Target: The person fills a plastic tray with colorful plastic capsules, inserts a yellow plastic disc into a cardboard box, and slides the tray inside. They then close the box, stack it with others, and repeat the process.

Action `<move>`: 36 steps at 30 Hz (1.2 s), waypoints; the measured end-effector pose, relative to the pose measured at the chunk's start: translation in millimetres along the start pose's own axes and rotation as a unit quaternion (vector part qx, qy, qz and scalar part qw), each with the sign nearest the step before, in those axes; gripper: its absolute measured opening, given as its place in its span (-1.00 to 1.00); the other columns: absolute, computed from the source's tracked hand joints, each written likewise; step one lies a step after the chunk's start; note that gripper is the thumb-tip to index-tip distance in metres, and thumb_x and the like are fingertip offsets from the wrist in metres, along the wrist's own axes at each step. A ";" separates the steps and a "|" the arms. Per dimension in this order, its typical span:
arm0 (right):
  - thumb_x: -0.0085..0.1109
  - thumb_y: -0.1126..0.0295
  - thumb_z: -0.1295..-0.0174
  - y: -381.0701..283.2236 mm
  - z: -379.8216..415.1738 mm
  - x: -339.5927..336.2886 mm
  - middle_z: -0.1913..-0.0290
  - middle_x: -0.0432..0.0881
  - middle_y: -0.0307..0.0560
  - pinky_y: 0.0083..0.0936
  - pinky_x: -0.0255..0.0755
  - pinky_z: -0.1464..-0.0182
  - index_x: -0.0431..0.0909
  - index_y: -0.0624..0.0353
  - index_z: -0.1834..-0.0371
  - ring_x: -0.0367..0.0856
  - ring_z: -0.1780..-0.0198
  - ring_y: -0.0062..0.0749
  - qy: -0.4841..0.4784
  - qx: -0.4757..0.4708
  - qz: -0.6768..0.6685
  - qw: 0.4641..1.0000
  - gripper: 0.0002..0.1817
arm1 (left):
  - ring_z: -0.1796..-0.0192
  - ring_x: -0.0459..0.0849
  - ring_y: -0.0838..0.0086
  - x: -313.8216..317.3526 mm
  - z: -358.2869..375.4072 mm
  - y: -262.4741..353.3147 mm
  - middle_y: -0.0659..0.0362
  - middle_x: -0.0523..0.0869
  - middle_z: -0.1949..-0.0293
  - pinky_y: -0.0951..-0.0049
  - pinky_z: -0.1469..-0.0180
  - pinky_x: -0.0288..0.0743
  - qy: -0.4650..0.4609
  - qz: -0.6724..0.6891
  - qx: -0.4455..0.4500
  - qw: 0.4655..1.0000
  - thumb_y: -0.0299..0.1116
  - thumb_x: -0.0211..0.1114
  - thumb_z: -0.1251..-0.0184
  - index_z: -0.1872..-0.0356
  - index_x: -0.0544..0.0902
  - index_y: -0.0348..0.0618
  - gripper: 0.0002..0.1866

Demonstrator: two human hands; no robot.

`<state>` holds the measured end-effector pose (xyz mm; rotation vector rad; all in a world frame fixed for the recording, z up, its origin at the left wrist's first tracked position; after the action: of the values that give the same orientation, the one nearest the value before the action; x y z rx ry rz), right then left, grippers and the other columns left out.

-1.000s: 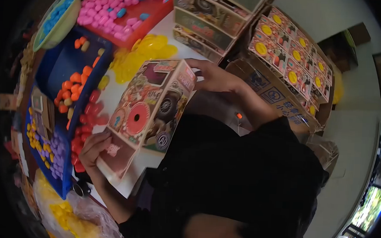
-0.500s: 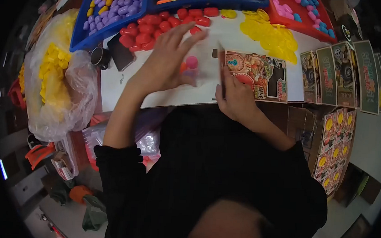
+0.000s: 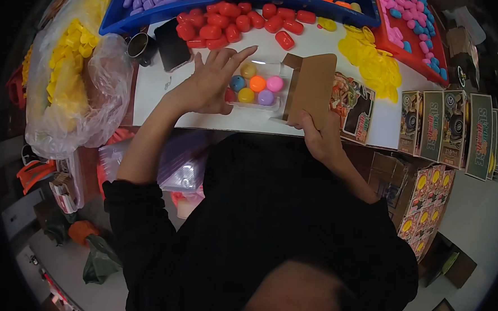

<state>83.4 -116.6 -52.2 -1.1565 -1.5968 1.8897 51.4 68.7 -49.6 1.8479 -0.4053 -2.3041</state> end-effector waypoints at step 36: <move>0.12 0.42 -0.15 -32.3 -18.8 66.7 0.34 0.53 -0.06 -0.42 0.45 0.26 0.44 0.23 0.16 0.57 0.35 -0.30 -0.139 -0.134 -0.059 0.979 -0.79 | 0.16 0.62 0.51 99.7 -3.9 -4.9 0.14 0.72 0.28 0.52 -0.05 0.41 -0.211 0.626 -0.058 0.749 -0.44 0.30 -0.04 0.23 0.68 -0.33 -0.75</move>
<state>53.7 -46.7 -43.6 -0.9021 -2.0766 1.8636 33.1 44.0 -144.6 0.4994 -1.0905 -1.5738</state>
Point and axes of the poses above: each hand's wrist, its own z-axis away from the middle knuckle, its own x-axis out of the palm, y = z × x, the point moved 9 cm from there along -z, towards the middle knuckle
